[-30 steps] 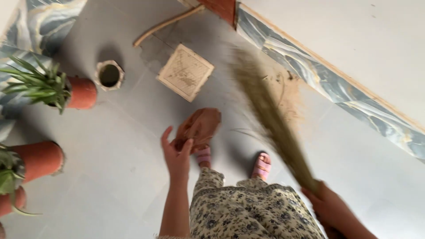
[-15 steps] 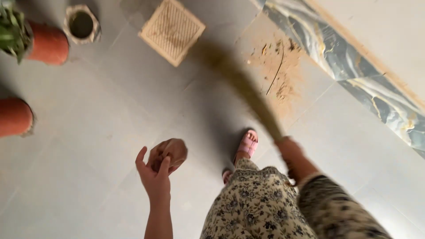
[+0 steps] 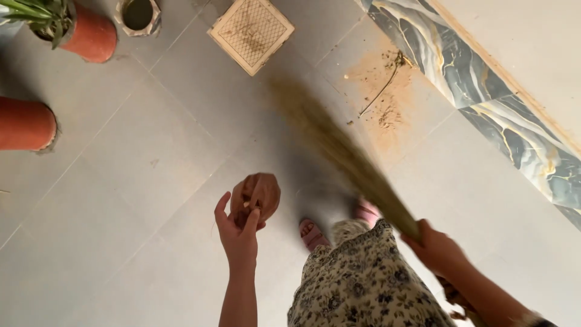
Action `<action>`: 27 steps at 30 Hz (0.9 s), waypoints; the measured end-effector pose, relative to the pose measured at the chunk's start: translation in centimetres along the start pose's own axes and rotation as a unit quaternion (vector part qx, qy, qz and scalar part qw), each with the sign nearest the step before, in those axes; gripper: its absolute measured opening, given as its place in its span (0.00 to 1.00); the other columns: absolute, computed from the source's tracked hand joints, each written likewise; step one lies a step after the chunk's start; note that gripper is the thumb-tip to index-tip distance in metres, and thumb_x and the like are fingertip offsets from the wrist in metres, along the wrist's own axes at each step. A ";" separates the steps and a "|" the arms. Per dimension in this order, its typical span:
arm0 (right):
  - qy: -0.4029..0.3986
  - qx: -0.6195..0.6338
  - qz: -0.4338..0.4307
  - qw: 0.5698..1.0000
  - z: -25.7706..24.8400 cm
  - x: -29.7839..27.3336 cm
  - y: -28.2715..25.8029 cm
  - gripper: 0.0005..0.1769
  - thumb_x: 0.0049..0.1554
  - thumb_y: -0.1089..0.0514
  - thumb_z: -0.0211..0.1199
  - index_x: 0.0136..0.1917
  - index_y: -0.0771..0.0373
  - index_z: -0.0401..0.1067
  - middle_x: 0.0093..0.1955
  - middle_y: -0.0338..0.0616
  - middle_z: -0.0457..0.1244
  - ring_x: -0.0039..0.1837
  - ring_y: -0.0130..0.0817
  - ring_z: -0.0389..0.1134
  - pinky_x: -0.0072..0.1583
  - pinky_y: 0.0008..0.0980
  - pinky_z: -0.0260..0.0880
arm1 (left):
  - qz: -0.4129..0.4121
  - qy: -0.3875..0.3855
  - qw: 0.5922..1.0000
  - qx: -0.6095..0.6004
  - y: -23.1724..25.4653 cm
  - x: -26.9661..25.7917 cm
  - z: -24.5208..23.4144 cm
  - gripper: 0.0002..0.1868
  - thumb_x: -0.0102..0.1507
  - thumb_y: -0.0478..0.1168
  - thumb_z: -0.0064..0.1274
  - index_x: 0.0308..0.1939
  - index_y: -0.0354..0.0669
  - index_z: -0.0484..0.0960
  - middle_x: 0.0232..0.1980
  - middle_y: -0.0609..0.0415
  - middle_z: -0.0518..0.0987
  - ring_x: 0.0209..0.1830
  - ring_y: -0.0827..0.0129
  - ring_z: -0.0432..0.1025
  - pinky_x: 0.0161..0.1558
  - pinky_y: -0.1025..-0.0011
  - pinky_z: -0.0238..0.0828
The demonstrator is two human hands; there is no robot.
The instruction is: The recorder uses a handheld broom to sweep floor debris into a pile and then collects the debris using a piece of paper as a makeshift dustpan.
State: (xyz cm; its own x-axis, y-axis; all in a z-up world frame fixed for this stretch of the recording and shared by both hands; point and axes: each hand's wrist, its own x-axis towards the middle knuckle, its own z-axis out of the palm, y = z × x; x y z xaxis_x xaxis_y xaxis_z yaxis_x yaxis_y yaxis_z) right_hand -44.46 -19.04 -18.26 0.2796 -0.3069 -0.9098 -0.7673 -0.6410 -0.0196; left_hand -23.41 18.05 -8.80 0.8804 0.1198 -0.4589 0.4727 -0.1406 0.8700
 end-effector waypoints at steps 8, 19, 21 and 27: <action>0.022 -0.043 0.000 0.999 2.3 16.6 11.5 0.36 0.61 0.29 0.52 0.63 0.62 0.64 0.42 0.53 0.71 0.43 0.45 0.72 0.50 0.47 0.75 | -0.051 0.004 0.998 0.027 -5.1 -3.2 4.7 0.35 0.62 0.34 0.54 0.71 0.44 0.59 0.64 0.40 0.72 0.54 0.65 0.78 0.43 0.68 0.84; 0.091 0.021 0.007 0.996 -10.1 2.6 18.8 0.31 0.61 0.31 0.50 0.62 0.56 0.64 0.34 0.52 0.70 0.35 0.47 0.74 0.41 0.46 0.76 | -0.018 0.001 1.000 0.009 -4.6 -7.2 19.1 0.38 0.61 0.32 0.55 0.73 0.44 0.57 0.61 0.41 0.72 0.56 0.65 0.77 0.52 0.69 0.77; 0.061 0.008 0.000 0.998 -7.6 1.6 22.1 0.30 0.61 0.31 0.47 0.62 0.55 0.63 0.34 0.49 0.71 0.34 0.44 0.75 0.40 0.44 0.78 | -0.028 -0.001 1.000 -0.010 -2.8 -8.3 21.4 0.37 0.61 0.32 0.55 0.73 0.43 0.57 0.55 0.41 0.75 0.48 0.65 0.77 0.46 0.69 0.79; -0.005 -0.097 -0.031 0.995 0.4 3.4 32.4 0.30 0.61 0.29 0.44 0.63 0.51 0.60 0.34 0.41 0.72 0.34 0.36 0.75 0.39 0.39 0.80 | -0.026 -0.017 0.999 0.006 -3.0 -10.5 24.2 0.36 0.63 0.32 0.54 0.73 0.41 0.57 0.45 0.46 0.78 0.37 0.71 0.76 0.39 0.72 0.80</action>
State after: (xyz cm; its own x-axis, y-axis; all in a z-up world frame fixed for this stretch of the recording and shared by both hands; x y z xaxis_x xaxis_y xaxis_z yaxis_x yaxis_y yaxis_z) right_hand -68.63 -40.61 -22.17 0.3164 -0.2573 -0.9131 -0.6230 -0.7822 0.0045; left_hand -33.04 -6.61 -10.95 0.8554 0.0937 -0.5095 0.5180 -0.1476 0.8425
